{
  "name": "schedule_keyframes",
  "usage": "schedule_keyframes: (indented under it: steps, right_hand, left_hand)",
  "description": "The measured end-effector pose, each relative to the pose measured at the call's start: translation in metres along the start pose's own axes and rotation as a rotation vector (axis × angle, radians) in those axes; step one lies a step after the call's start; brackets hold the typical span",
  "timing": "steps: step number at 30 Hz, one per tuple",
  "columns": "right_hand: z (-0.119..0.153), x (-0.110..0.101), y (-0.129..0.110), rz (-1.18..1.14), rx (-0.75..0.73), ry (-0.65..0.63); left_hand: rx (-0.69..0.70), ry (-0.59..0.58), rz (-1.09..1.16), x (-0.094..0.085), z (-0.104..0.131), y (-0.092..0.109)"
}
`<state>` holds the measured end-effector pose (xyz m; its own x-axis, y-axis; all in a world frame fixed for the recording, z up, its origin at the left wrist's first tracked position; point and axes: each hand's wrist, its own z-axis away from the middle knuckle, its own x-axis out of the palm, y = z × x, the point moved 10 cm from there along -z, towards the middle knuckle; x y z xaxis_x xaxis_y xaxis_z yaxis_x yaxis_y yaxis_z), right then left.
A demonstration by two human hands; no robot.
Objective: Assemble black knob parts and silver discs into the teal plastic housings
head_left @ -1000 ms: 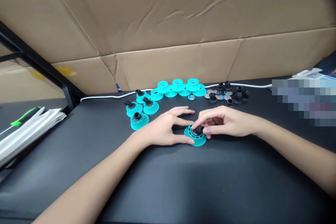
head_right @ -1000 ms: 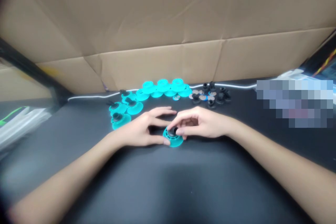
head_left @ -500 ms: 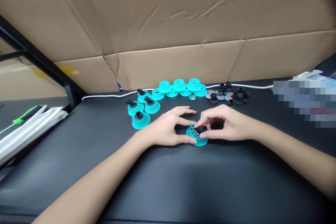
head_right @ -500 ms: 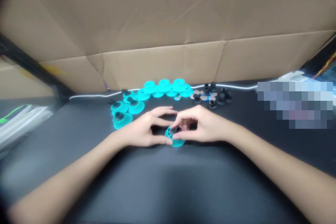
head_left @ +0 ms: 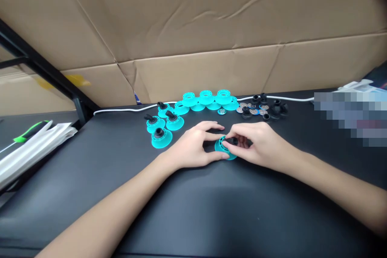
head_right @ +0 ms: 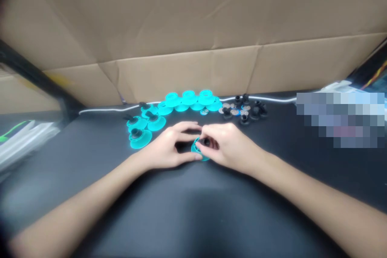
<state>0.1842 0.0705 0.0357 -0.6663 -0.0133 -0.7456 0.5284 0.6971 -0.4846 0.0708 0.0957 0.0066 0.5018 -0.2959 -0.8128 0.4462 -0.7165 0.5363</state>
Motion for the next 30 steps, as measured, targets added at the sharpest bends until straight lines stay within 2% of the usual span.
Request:
schedule_keyframes:
  steps: [7,19,25,30]
  right_hand:
    - [0.000,0.000,0.003,0.020,0.105,0.071]
    - [0.000,0.001,0.014,0.008,0.127,0.097]
    - [-0.002,0.008,0.024,-0.141,0.070,0.082]
    - [0.001,0.013,0.024,-0.153,0.045,0.023]
  left_hand:
    - [-0.051,0.018,-0.021,0.001,-0.001,0.004]
    - [-0.066,0.049,-0.092,-0.001,-0.003,0.005]
    - [-0.107,0.078,-0.250,-0.016,-0.002,-0.010]
    - [-0.147,0.118,-0.396,-0.032,0.003,-0.021]
